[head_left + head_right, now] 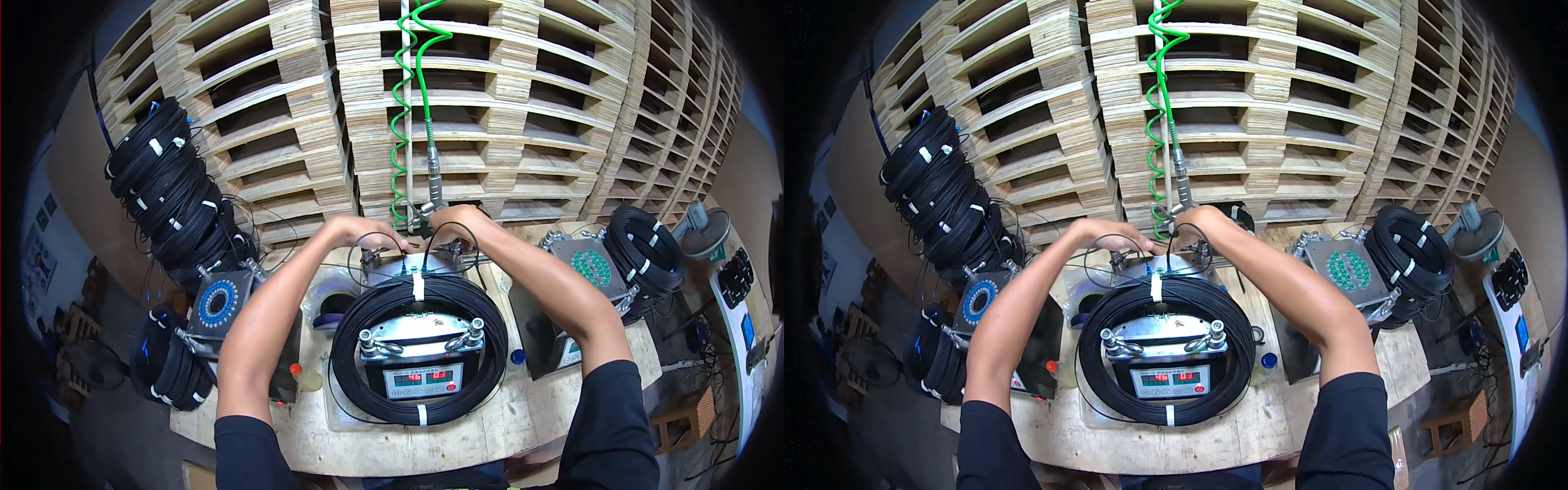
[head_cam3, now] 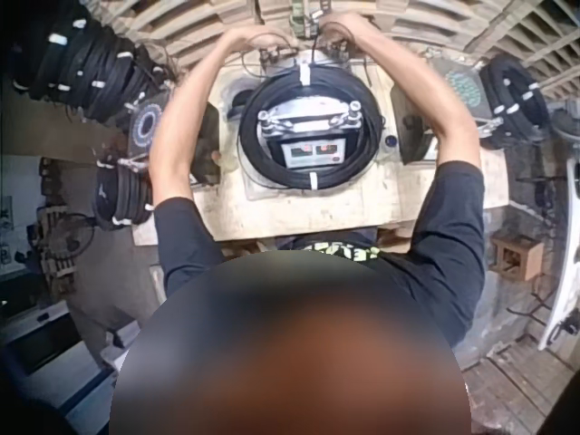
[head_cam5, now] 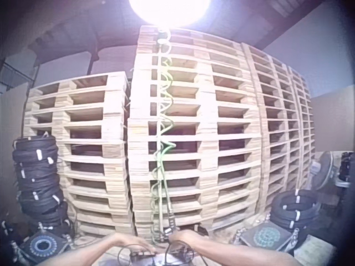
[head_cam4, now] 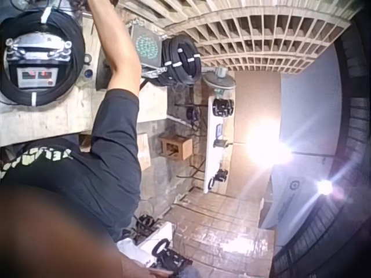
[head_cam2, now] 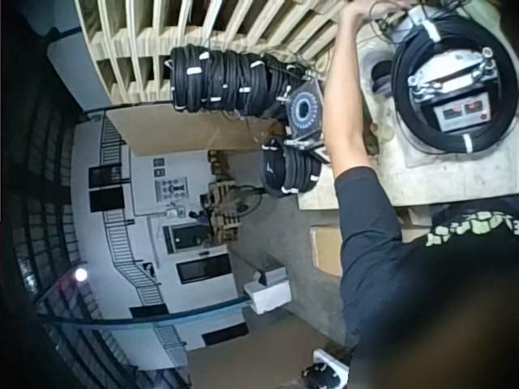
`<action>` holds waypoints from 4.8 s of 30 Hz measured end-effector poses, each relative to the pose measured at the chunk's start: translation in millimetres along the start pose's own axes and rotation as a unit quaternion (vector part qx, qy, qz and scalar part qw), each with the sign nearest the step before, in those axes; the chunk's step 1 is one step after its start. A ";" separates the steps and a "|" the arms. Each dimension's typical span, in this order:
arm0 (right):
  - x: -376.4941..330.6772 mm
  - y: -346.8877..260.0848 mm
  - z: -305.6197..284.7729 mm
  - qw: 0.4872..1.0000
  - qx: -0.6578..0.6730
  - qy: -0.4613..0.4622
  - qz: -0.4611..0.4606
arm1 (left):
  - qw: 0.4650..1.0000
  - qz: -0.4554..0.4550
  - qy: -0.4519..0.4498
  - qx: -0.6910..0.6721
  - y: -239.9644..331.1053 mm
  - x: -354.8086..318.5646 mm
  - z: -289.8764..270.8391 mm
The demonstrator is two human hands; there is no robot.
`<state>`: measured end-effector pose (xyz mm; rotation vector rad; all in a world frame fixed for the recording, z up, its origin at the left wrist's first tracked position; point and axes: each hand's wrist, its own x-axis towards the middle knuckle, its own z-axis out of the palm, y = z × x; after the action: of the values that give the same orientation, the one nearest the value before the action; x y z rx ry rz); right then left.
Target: Polishing the fiber optic cable ends using a polishing machine.
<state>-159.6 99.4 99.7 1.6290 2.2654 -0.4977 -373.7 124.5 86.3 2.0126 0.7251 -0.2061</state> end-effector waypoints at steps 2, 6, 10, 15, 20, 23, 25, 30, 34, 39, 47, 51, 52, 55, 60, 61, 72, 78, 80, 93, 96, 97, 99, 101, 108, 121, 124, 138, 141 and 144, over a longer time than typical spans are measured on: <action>17.4 11.8 2.1 0.998 0.046 -0.022 0.026 | 1.000 0.018 -0.006 0.006 -15.0 12.7 0.1; 46.9 56.9 12.2 0.979 0.175 -0.066 0.083 | 0.999 0.050 0.004 0.013 -27.1 23.7 2.4; 37.8 92.9 37.9 0.902 0.422 -0.086 0.014 | 0.999 0.030 0.015 0.035 -40.1 24.9 1.8; 42.9 106.6 62.6 0.863 0.501 -0.035 -0.047 | 0.999 0.031 0.022 -0.027 -28.0 25.1 5.8; 19.4 115.4 77.3 0.782 0.618 -0.023 -0.074 | 1.000 0.014 0.016 0.005 -35.8 28.5 1.2; -6.5 131.0 89.5 0.676 0.723 0.051 -0.130 | 0.999 0.020 0.017 0.025 -28.7 33.7 2.4; -10.3 125.9 107.8 0.654 0.730 0.123 -0.157 | 0.997 -0.038 0.039 0.046 -25.7 38.3 4.0; 4.8 97.7 120.4 0.596 0.756 0.128 -0.237 | 0.994 -0.001 0.097 0.058 -33.0 26.5 13.2; 25.1 109.1 126.1 0.629 0.734 0.188 -0.175 | 0.992 -0.011 0.124 0.022 8.4 13.6 28.4; 44.8 87.8 119.3 0.742 0.596 0.301 -0.056 | 0.990 0.014 0.137 0.012 -26.5 22.7 24.1; 18.2 85.6 113.5 0.627 0.731 0.169 -0.212 | 0.986 0.015 0.167 -0.016 -41.3 26.1 22.2; 33.7 97.0 130.9 0.593 0.758 0.204 -0.179 | 0.988 0.033 0.148 -0.038 -25.1 33.2 26.2; 38.3 96.3 130.8 0.586 0.762 0.217 -0.171 | 0.987 0.018 0.156 -0.026 -21.3 30.0 27.6; 48.4 97.4 131.3 0.589 0.759 0.220 -0.172 | 0.989 0.009 0.147 -0.015 -33.8 33.5 20.8; 36.5 89.0 129.8 0.616 0.728 0.228 -0.199 | 0.974 0.006 0.212 0.079 -44.4 31.5 24.4; 35.0 95.8 132.9 0.623 0.710 0.266 -0.191 | 0.967 0.027 0.241 0.074 -51.1 38.8 17.9; -3.0 52.8 138.5 0.728 0.593 0.326 -0.109 | 0.942 -0.118 0.291 -0.114 -88.6 22.4 -1.4; 12.3 52.3 148.0 0.720 0.579 0.357 -0.137 | 0.907 -0.244 0.255 -0.229 -115.0 5.9 -21.3; 11.1 48.0 147.3 0.712 0.589 0.354 -0.143 | 0.916 -0.151 0.182 -0.324 -134.8 -16.2 -25.0; 33.7 82.8 163.0 0.695 0.618 0.334 -0.151 | 0.800 0.180 0.194 -0.538 -136.2 -105.3 53.2; 30.2 68.1 159.1 0.705 0.618 0.319 -0.136 | 0.743 0.196 0.312 -0.559 -169.4 -125.7 71.9; 29.7 64.3 157.8 0.705 0.619 0.318 -0.140 | 0.756 0.193 0.312 -0.542 -176.9 -126.8 76.2; 28.5 64.6 159.5 0.696 0.627 0.317 -0.148 | 0.782 0.149 0.281 -0.536 -168.8 -113.5 82.6; 28.3 75.0 161.7 0.698 0.624 0.326 -0.131 | 0.814 0.047 0.280 -0.507 -142.4 -84.2 82.7; 35.4 75.2 162.1 0.695 0.623 0.333 -0.139 | 0.687 -0.093 0.479 -0.539 -101.9 11.9 69.4; 37.7 73.7 169.4 0.686 0.628 0.341 -0.136 | 0.716 -0.050 0.510 -0.474 -121.3 16.8 82.3; 38.9 79.9 171.9 0.673 0.640 0.343 -0.142 | 0.564 0.127 0.512 -0.635 -108.3 32.7 81.9; 31.8 75.7 170.6 0.686 0.631 0.333 -0.146 | 0.666 0.056 0.551 -0.500 -113.0 17.8 88.0; 40.4 89.3 176.3 0.690 0.626 0.334 -0.144 | 0.660 0.050 0.542 -0.518 -108.5 18.4 84.9; 43.3 80.7 168.4 0.671 0.636 0.344 -0.167 | 0.689 0.022 0.557 -0.463 -114.2 3.4 81.7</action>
<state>-88.7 84.4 -77.7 2.1202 2.9567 -2.3435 -424.2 100.0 -42.4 0.9485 1.1637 1.2995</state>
